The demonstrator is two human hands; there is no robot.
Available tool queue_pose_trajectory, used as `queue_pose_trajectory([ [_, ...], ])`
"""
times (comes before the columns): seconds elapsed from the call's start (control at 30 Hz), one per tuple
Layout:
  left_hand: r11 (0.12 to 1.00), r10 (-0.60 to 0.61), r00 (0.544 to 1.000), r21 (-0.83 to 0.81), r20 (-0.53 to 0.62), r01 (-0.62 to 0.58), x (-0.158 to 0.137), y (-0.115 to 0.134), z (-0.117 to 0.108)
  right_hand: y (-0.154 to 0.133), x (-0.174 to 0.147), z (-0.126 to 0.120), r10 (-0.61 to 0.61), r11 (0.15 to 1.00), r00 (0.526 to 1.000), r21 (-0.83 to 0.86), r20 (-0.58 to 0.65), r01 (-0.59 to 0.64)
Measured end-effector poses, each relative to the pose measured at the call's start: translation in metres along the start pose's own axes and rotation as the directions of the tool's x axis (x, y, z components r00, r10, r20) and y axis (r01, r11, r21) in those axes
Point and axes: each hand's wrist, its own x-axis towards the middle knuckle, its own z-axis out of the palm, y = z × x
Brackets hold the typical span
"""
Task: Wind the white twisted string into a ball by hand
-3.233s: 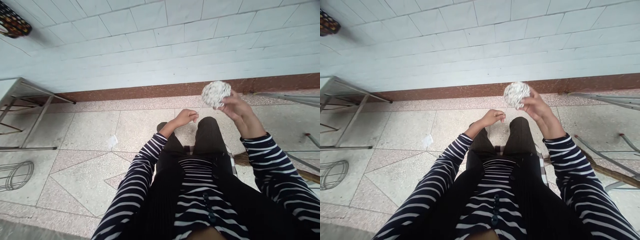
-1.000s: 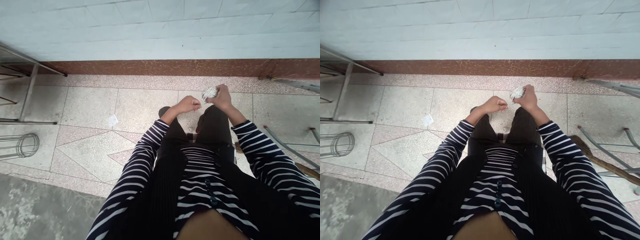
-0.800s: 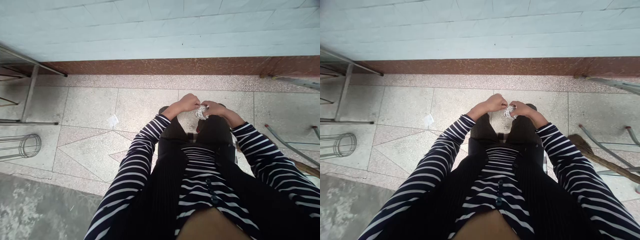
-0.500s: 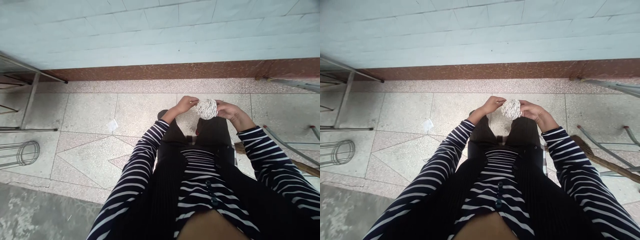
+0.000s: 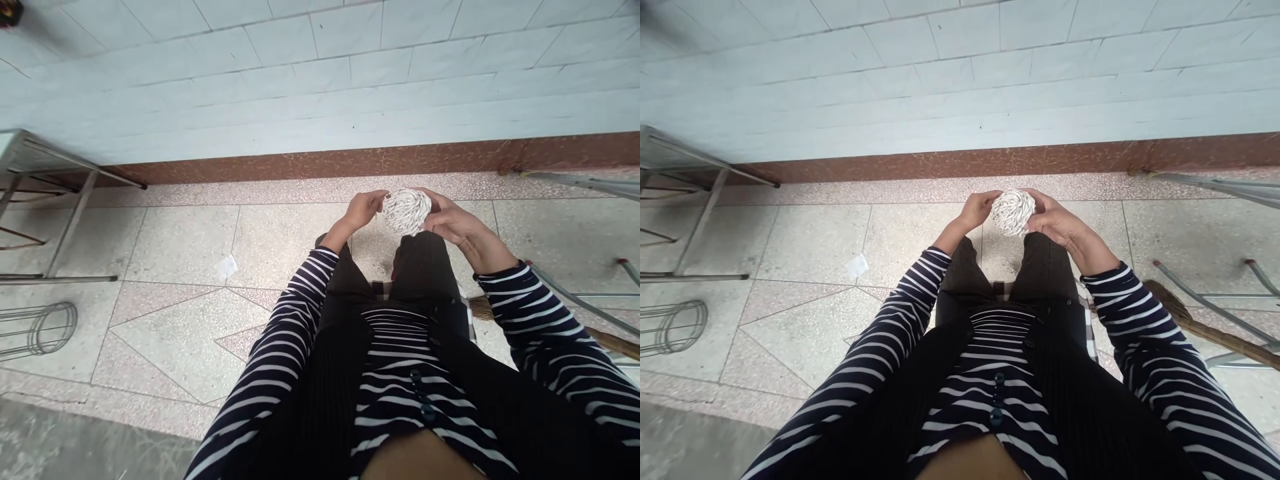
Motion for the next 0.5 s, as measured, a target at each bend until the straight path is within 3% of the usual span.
queue_pose_trajectory([
  [0.13,0.996,-0.072,0.997,0.048,-0.006,0.072,-0.008,-0.004,0.005,-0.016,-0.012,-0.001,-0.049,0.999,0.998,0.000,0.035,0.049],
  [0.23,0.996,-0.074,0.996,0.050,-0.045,0.076,-0.003,-0.002,-0.002,-0.030,-0.017,-0.003,-0.070,0.998,0.995,0.003,0.071,0.070],
  [0.3,0.997,-0.062,0.997,0.046,-0.056,0.064,0.000,0.002,-0.009,-0.037,-0.013,-0.007,-0.116,0.993,0.993,-0.021,0.030,0.117],
  [0.4,0.998,-0.057,0.998,0.017,-0.010,0.057,-0.005,0.010,-0.016,-0.043,0.005,-0.024,-0.221,0.957,0.969,-0.215,-0.112,0.194],
  [0.5,0.998,-0.060,0.989,-0.027,0.134,0.064,-0.024,0.024,-0.014,-0.034,0.030,-0.045,-0.344,0.826,0.903,-0.540,-0.256,0.161],
])
